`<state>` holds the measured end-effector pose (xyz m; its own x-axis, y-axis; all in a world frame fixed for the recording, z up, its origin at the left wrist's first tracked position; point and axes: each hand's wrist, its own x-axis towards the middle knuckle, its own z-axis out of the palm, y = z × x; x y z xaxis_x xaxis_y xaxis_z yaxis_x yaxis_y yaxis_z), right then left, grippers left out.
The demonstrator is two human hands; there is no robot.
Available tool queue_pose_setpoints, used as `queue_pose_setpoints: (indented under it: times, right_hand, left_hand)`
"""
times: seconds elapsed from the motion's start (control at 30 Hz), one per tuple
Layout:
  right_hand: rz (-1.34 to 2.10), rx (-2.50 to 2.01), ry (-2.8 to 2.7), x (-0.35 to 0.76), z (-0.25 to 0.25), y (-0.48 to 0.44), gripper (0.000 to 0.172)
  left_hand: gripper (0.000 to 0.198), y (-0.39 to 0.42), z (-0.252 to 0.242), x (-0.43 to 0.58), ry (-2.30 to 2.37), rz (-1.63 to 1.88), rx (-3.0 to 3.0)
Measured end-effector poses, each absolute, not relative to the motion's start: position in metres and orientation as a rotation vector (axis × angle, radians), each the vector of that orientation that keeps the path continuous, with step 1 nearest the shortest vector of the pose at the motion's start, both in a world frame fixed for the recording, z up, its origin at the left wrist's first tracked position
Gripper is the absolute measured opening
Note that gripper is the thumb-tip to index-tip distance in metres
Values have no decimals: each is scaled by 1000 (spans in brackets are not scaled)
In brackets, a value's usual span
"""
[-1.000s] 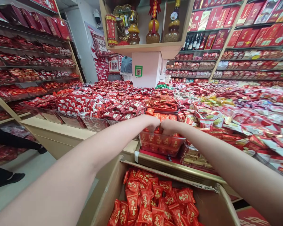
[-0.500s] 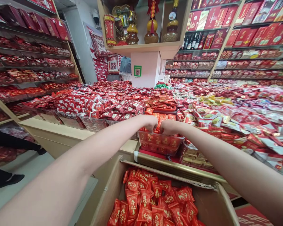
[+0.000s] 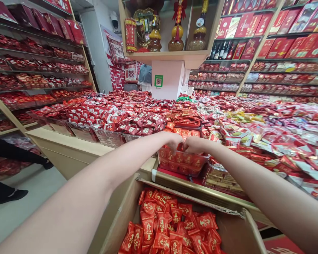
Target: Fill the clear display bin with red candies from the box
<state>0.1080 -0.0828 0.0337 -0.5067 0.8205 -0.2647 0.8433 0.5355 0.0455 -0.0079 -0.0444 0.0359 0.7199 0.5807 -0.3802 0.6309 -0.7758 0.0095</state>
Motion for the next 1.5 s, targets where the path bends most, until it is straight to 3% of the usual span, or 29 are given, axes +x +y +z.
queue_pose_setpoints:
  times: [0.43,0.63,0.8,1.3,1.5]
  right_hand:
    - [-240,1544,2521,114,38,-83,29]
    - [-55,1575,2558,89,40,-77,30]
    - [-69,1438,2539,82,34,-74,21]
    - [-117,1348,2472,87,33,-69,21]
    - [-142,1342,2492,89,32,-71,22]
  left_hand:
    - [40,-43,66,-40,960,-263,2688]
    - [25,-39,51,-52,1135,-438,2680]
    - [13,-43,45,-54,1108,-374,2736]
    - [5,-45,41,-51,969,-318,2702]
    - [13,-41,38,-48,951,-311,2703]
